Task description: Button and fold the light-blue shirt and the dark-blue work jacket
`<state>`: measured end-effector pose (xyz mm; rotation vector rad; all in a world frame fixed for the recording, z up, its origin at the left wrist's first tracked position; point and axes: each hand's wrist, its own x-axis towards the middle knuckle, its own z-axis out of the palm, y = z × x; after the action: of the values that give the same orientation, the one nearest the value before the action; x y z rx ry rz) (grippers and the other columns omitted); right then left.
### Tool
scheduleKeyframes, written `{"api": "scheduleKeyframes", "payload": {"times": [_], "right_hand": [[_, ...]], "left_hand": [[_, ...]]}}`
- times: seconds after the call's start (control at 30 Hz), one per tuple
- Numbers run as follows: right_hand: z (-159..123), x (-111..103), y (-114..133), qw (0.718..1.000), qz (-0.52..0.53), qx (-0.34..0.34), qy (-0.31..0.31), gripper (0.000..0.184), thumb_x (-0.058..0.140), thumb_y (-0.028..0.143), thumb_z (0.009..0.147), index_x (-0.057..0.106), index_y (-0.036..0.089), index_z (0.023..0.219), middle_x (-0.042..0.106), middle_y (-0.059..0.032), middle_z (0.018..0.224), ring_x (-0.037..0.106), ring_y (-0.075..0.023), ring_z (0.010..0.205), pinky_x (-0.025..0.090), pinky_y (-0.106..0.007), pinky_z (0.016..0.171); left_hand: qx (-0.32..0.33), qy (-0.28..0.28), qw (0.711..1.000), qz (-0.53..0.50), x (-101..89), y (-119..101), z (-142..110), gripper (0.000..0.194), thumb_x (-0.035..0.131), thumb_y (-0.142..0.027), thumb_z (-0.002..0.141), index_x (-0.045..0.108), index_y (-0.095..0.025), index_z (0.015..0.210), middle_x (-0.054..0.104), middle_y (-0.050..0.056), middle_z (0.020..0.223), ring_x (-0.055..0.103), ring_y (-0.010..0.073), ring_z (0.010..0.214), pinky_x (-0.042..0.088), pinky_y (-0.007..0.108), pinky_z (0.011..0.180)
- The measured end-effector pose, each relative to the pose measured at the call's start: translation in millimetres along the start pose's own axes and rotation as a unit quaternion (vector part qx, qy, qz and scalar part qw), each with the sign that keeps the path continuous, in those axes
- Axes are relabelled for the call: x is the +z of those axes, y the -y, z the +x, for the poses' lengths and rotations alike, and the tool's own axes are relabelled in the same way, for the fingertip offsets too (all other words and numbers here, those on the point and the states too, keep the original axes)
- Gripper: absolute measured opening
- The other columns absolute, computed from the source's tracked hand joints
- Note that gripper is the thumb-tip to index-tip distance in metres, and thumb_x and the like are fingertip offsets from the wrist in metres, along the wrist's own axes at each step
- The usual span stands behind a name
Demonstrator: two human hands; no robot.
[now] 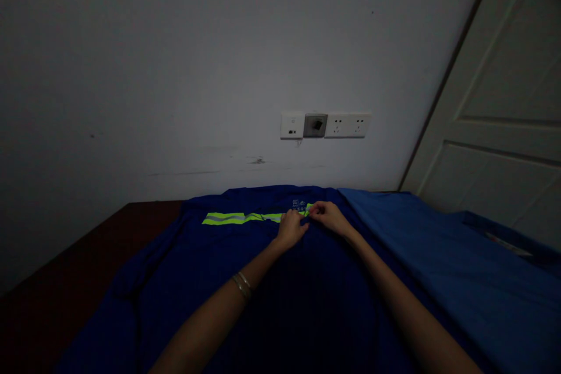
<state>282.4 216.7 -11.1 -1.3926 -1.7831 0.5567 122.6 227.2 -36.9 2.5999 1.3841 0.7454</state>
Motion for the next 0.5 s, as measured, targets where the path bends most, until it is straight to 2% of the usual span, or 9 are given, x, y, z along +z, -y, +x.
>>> {"api": "scheduleKeyframes", "payload": {"times": [0.1, 0.23, 0.5], "right_hand": [[-2.9, 3.8, 4.8, 1.0, 0.007, 0.026, 0.016, 0.016, 0.055, 0.019, 0.064, 0.061, 0.014, 0.078, 0.061, 0.001, 0.063, 0.05, -0.0085, 0.049, 0.037, -0.018, 0.045], [-5.1, 5.5, 7.2, 0.999, 0.011, 0.027, 0.016, 0.017, 0.052, 0.01, 0.062, 0.057, 0.015, 0.077, 0.059, 0.0025, 0.061, 0.051, -0.0075, 0.049, 0.038, -0.016, 0.044], [-8.0, 11.4, 7.8, 0.999, 0.029, 0.029, 0.02, 0.016, 0.05, 0.01, 0.065, 0.051, 0.018, 0.079, 0.054, 0.0061, 0.059, 0.045, -0.0065, 0.039, 0.036, -0.016, 0.035]], "left_hand": [[-0.001, 0.001, 1.0, 0.011, -1.8, -1.7, -0.6, 0.023, 0.057, -0.031, 0.079, 0.067, -0.018, 0.095, 0.064, 0.008, 0.094, 0.054, 0.0236, 0.096, 0.041, 0.034, 0.083], [-0.009, 0.012, 1.0, 0.016, -4.2, -3.3, -0.5, 0.022, 0.057, -0.031, 0.079, 0.068, -0.019, 0.094, 0.064, 0.008, 0.095, 0.053, 0.0234, 0.097, 0.041, 0.034, 0.085], [0.0, 0.003, 0.999, 0.037, -1.0, -2.0, -0.7, 0.024, 0.056, -0.031, 0.08, 0.067, -0.018, 0.096, 0.064, 0.006, 0.095, 0.054, 0.022, 0.096, 0.041, 0.032, 0.083]]}}
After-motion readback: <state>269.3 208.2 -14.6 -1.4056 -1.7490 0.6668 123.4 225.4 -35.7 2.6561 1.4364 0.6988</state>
